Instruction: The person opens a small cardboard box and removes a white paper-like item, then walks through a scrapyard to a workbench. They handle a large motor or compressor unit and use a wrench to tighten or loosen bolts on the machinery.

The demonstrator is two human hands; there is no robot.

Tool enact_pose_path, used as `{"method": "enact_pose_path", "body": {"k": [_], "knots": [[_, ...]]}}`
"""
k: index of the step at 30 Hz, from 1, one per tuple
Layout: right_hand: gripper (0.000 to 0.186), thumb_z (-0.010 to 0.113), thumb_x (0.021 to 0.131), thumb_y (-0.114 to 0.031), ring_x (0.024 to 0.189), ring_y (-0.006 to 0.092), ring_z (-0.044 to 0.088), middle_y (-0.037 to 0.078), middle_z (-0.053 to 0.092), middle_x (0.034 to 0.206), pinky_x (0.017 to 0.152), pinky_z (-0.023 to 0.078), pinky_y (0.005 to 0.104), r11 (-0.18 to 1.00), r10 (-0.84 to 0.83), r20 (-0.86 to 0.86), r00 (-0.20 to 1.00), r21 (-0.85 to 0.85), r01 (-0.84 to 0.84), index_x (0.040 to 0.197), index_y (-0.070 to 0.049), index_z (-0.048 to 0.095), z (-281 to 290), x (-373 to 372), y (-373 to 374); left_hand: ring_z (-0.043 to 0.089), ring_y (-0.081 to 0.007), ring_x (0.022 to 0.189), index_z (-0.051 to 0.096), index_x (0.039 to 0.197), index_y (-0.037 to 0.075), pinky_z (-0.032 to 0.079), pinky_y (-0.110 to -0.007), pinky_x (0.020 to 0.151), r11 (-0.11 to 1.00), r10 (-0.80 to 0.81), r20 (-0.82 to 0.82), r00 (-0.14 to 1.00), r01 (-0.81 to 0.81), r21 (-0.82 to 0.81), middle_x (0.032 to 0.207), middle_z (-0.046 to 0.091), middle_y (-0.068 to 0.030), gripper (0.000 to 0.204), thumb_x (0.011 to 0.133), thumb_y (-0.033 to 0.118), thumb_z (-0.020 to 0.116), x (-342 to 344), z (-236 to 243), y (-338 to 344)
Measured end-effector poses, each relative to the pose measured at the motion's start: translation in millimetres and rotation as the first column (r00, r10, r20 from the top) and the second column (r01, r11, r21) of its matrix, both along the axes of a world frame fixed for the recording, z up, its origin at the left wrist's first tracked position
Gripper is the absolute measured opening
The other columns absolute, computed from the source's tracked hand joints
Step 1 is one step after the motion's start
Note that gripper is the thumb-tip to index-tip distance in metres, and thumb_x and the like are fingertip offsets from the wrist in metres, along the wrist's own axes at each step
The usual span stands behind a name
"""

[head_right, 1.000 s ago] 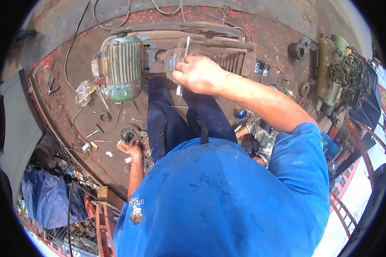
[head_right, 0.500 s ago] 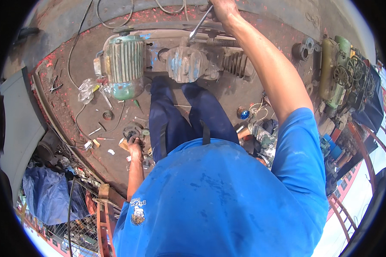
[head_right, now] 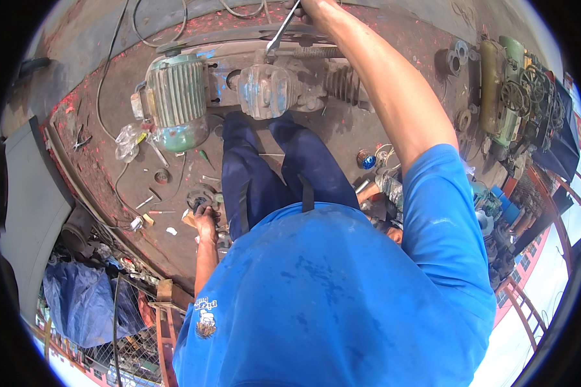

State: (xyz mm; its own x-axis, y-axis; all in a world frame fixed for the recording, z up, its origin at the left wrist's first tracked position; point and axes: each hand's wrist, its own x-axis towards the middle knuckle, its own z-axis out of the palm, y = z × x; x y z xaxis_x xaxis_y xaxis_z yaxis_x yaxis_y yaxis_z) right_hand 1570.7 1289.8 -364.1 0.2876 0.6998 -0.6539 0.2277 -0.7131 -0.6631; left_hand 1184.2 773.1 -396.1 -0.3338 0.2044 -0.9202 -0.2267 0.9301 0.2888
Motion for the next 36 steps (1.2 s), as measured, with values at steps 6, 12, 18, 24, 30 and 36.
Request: {"method": "enact_pose_path", "body": {"k": [6,12,18,24,30,36], "knots": [[0.024,0.054,0.085,-0.021,0.046,0.0156,0.051,0.009,0.059,0.057,0.044,0.042,0.0303,0.89,0.371,0.105,0.923,0.243,-0.385,0.072,-0.002,0.062,27,-14,-4,0.056,-0.0115,0.06,0.062,0.105,0.004,0.046,-0.026,0.055,0.999,0.049,-0.009,0.999,-0.049,0.012,0.08,0.066,-0.0047,0.016,0.099,0.004,0.047,-2,1,-3],[0.021,0.068,0.075,-0.016,0.068,0.0274,0.061,0.008,0.063,0.083,0.06,0.052,0.0389,-0.111,0.754,0.646,0.118,0.303,-0.946,0.092,-0.009,0.058,96,-58,-131,0.058,-0.0125,0.06,0.061,0.105,0.001,0.047,-0.026,0.054,0.998,0.057,-0.024,0.998,-0.058,-0.033,0.081,0.066,-0.0063,0.015,0.098,0.004,0.048,-3,-6,-21],[0.024,0.071,0.082,-0.017,0.064,0.0312,0.065,0.011,0.063,0.068,0.059,0.052,0.0421,0.295,0.652,0.531,0.541,0.48,-0.826,0.097,-0.005,0.055,130,-38,-120,0.058,-0.0136,0.06,0.061,0.103,-0.001,0.047,-0.027,0.054,1.0,0.029,-0.012,1.0,-0.029,0.006,0.08,0.067,-0.0073,0.015,0.097,0.005,0.05,0,-7,-14],[0.021,0.055,0.089,-0.019,0.046,0.0131,0.052,0.009,0.064,0.063,0.044,0.042,0.0268,0.882,0.103,-0.089,0.991,0.469,-0.049,0.079,-0.002,0.062,60,-20,-36,0.058,-0.0137,0.059,0.062,0.104,-0.001,0.047,-0.027,0.054,0.999,0.036,-0.019,0.999,-0.036,0.004,0.078,0.066,-0.0072,0.016,0.096,0.005,0.05,2,-7,-7],[0.019,0.051,0.091,-0.018,0.043,0.0138,0.05,0.01,0.065,0.066,0.036,0.035,0.0296,1.0,0.02,-0.043,0.999,-0.011,-0.021,0.083,-0.003,0.059,6,-1,-1,0.057,-0.0132,0.059,0.063,0.105,0.001,0.045,-0.027,0.053,0.997,0.068,-0.026,0.997,-0.069,-0.025,0.078,0.066,-0.0066,0.017,0.096,0.003,0.048,0,-5,-24],[0.025,0.052,0.088,-0.018,0.042,0.0134,0.049,0.007,0.062,0.059,0.038,0.036,0.0293,0.988,0.126,-0.038,0.991,0.093,-0.122,0.072,-0.004,0.064,10,-5,-11,0.056,-0.0125,0.06,0.063,0.106,0.003,0.044,-0.027,0.054,0.996,0.083,-0.013,0.996,-0.083,-0.021,0.079,0.066,-0.0065,0.018,0.097,0.005,0.048,0,-7,-29]]}}
